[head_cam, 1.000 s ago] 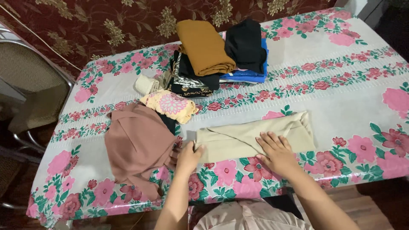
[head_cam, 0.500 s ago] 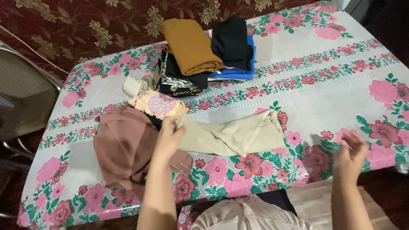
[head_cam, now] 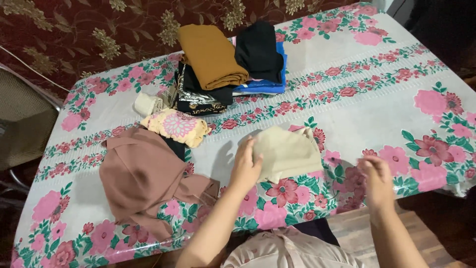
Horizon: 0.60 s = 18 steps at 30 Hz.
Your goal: Folding various pieces of laundry on a table.
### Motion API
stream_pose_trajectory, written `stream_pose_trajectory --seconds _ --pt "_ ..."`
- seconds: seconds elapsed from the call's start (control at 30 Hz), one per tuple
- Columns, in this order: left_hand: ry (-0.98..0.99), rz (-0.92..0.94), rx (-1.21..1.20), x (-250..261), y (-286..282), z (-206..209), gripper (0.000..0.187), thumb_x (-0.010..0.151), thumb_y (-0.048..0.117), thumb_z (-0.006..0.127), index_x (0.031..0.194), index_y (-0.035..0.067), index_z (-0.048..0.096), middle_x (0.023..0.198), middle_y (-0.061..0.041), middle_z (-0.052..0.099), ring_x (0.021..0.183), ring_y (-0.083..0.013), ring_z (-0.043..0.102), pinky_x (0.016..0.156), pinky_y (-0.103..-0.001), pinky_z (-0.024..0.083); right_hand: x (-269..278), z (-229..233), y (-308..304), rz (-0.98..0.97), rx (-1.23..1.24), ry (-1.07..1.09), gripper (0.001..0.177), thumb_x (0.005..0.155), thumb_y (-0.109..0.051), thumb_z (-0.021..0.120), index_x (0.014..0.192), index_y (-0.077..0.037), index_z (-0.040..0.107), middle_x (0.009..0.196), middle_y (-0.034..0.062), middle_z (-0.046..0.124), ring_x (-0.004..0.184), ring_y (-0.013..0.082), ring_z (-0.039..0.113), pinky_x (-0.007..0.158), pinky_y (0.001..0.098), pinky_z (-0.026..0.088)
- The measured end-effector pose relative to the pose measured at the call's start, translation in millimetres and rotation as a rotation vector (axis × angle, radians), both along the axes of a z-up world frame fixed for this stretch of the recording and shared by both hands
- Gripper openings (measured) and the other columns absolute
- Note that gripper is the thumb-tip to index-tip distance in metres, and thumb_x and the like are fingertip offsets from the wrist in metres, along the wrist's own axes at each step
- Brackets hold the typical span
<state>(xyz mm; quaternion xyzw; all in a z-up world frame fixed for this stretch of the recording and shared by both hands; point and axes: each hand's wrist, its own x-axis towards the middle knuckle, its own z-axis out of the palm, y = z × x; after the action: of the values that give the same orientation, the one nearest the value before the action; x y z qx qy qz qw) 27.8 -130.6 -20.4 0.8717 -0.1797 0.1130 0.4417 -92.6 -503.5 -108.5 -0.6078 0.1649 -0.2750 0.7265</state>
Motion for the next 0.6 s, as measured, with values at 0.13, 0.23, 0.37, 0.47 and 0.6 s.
stream_pose_trajectory --seconds 0.13,0.23,0.37,0.47,0.6 --pt "0.041 -0.093 0.240 -13.6 -6.3 -17.0 0.050 0.094 0.027 0.065 0.140 0.012 0.054 0.160 -0.019 0.037 0.147 -0.0464 0.035 0.119 -0.054 0.029 32.4 19.5 53.4 0.185 -0.275 0.198 0.023 0.108 -0.015 0.058 0.127 -0.006 0.063 0.119 0.0099 0.066 0.098 0.0196 0.058 0.085 0.0340 0.046" --pt "-0.068 -0.200 0.470 -23.7 -6.8 -30.7 0.042 0.097 0.033 0.062 0.138 0.026 0.062 0.166 -0.020 0.029 0.150 -0.0516 0.020 0.116 -0.064 0.020 45.7 52.1 105.4 0.190 -0.994 0.046 0.042 0.091 -0.020 0.066 0.132 -0.009 0.061 0.141 0.0169 0.059 0.133 0.0337 0.054 0.113 0.0450 0.044" --pt "-0.013 -0.172 0.473 -30.0 -2.5 -18.9 0.049 0.096 0.039 0.063 0.143 0.026 0.059 0.167 -0.018 0.026 0.150 -0.0511 0.020 0.117 -0.066 0.021 32.2 87.8 159.0 0.268 -1.536 0.217 0.068 0.075 -0.042 0.074 0.138 -0.022 0.057 0.150 0.0111 0.050 0.143 0.0423 0.037 0.107 0.0609 0.033" --pt "0.080 -0.042 0.182 -27.9 2.3 -25.6 0.058 0.095 0.043 0.063 0.144 0.014 0.050 0.165 -0.024 0.023 0.148 -0.0504 0.024 0.115 -0.061 0.027 26.3 75.5 162.0 0.308 -1.470 0.252 0.073 0.078 -0.042 0.072 0.145 -0.022 0.051 0.152 0.0089 0.047 0.142 0.0404 0.037 0.111 0.0575 0.033" --pt "0.227 0.299 0.197 -24.0 11.7 -0.7 0.073 0.090 0.048 0.065 0.147 0.006 0.046 0.148 -0.026 0.041 0.133 -0.0468 0.043 0.111 -0.055 0.035 4.0 53.6 157.6 0.471 -1.268 0.164 0.068 0.080 -0.036 0.074 0.143 -0.018 0.053 0.153 0.0126 0.045 0.140 0.0453 0.039 0.114 0.0527 0.031"
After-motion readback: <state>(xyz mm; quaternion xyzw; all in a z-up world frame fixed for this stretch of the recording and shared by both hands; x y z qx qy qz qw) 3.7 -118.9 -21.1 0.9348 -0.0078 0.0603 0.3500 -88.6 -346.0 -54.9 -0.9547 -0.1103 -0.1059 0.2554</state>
